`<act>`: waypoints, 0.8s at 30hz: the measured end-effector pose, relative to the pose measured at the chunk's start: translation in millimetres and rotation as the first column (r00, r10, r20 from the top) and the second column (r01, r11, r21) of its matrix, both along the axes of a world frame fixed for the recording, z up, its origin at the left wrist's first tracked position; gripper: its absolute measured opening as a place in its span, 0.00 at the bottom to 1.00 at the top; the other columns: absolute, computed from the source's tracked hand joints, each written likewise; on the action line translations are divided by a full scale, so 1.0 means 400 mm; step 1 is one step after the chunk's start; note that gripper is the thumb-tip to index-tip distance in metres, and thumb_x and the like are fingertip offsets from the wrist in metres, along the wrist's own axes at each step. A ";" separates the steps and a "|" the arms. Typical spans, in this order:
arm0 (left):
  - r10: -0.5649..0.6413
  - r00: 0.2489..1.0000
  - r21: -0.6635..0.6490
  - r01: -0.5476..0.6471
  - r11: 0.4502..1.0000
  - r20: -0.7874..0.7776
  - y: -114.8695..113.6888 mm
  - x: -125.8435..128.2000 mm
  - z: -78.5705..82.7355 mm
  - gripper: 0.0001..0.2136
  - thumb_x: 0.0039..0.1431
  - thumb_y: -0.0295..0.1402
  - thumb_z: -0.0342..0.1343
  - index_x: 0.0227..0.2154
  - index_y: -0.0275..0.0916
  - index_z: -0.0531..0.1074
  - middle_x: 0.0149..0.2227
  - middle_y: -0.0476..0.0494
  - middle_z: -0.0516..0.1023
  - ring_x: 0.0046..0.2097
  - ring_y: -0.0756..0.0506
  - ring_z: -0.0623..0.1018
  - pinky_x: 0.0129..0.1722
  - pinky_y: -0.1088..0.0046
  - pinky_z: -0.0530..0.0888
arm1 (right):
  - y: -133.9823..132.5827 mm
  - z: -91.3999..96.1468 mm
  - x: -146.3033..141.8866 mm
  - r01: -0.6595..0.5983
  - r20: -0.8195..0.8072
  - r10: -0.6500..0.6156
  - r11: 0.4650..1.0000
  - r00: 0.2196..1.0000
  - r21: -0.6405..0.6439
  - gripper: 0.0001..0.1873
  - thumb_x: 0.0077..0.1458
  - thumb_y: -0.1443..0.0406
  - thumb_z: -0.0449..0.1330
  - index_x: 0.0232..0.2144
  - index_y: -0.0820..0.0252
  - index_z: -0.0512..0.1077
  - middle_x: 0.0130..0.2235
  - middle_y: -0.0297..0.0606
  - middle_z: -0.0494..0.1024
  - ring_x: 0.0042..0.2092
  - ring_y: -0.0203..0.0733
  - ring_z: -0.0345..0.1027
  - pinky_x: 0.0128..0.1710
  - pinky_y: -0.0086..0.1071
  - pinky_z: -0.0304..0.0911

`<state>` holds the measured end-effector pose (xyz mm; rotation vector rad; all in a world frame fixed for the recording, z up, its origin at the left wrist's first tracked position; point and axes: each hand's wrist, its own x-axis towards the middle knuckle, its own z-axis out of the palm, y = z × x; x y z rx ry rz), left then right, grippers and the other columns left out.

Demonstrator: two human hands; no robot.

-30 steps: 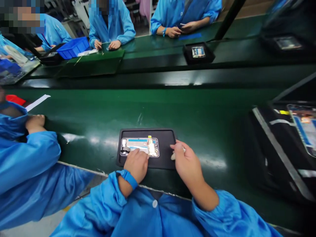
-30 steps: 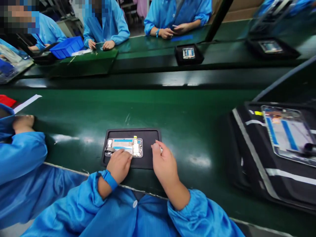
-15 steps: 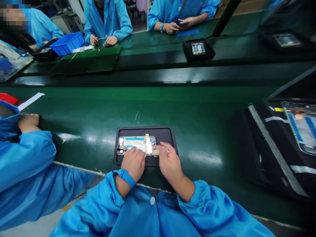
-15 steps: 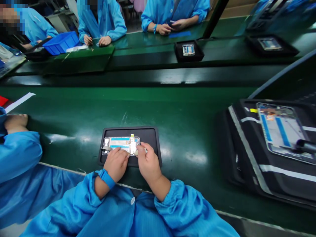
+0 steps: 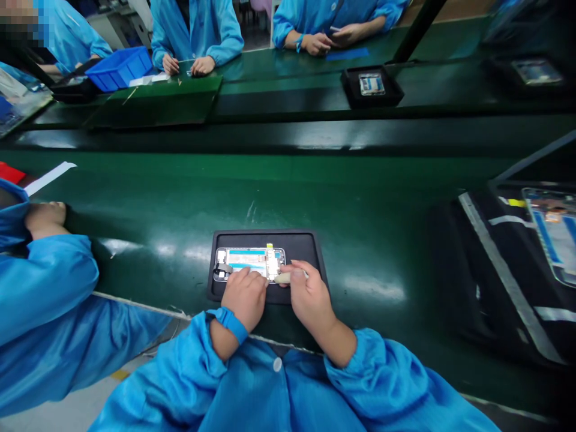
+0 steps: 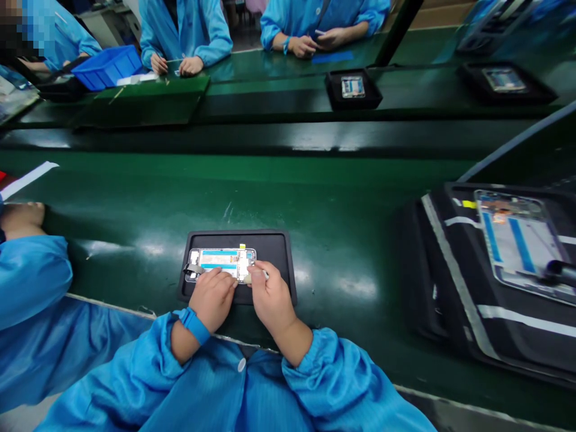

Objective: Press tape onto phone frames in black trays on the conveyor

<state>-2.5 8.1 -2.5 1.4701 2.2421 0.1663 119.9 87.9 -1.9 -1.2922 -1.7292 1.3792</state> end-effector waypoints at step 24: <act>-0.036 0.981 -0.033 0.043 0.999 0.193 -0.019 0.016 -0.048 0.21 0.53 0.41 0.29 0.41 0.39 0.63 0.41 0.48 0.60 0.50 0.61 0.50 0.57 0.73 0.51 | 0.044 -0.032 -0.015 -0.485 0.219 0.468 0.874 0.856 0.024 0.34 0.48 0.41 0.40 0.26 0.62 0.70 0.31 0.46 0.73 0.33 0.41 0.68 0.31 0.27 0.63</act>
